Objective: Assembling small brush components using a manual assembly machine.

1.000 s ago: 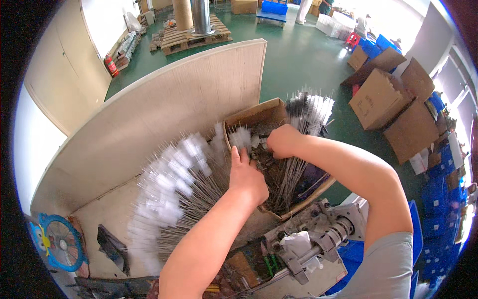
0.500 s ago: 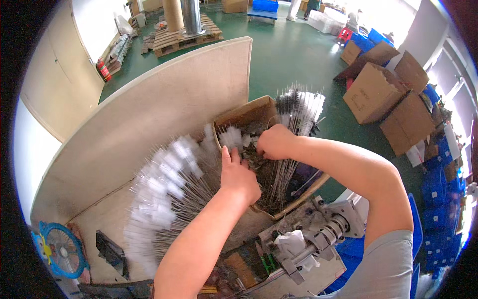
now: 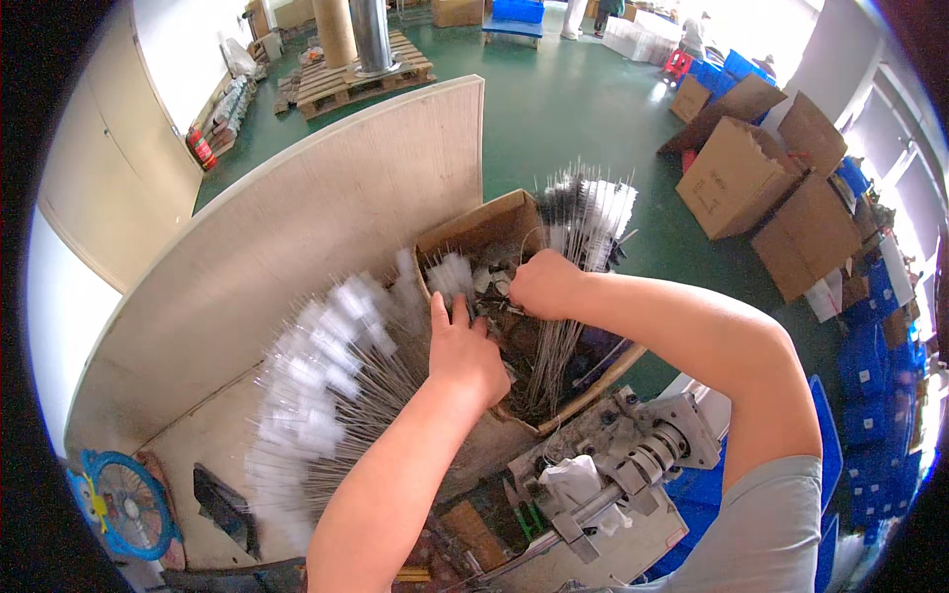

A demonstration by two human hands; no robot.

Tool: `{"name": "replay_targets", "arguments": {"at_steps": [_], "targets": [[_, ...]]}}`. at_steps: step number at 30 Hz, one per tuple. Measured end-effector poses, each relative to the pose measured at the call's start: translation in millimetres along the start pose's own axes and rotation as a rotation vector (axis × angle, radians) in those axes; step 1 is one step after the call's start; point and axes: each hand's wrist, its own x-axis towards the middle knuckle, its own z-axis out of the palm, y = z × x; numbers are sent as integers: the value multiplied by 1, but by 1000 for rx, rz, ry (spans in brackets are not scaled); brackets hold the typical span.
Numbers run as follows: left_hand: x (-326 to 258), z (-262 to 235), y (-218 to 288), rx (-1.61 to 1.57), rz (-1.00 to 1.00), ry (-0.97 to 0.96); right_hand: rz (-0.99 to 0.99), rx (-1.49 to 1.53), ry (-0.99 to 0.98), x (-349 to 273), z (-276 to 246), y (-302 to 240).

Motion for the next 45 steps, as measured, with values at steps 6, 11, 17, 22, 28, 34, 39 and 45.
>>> {"name": "replay_targets", "arguments": {"at_steps": [6, 11, 17, 22, 28, 34, 39, 45], "targets": [[1, 0, -1, -30, -7, 19, -30, 32, 19, 0, 3, 0], [0, 3, -2, -25, -14, -1, -32, 75, -6, 0, 7, -5], [3, -1, 0, 49, -7, -74, 23, 86, -31, 0, 16, -30], [-2, -10, 1, 1, -12, -74, 127, 105, 20, 5, 17, -44], [5, -3, 2, 28, -5, -35, 120, 22, 140, -8, 5, -42], [-6, 12, -8, -52, 79, 241, 57, -222, 341, -43, -39, -51], [-47, -16, -28, -99, 74, 648, 144, 199, 448, -73, -57, -38], [-194, -98, -17, -993, 108, 603, -104, 682, 760, -151, -141, -111]]}}
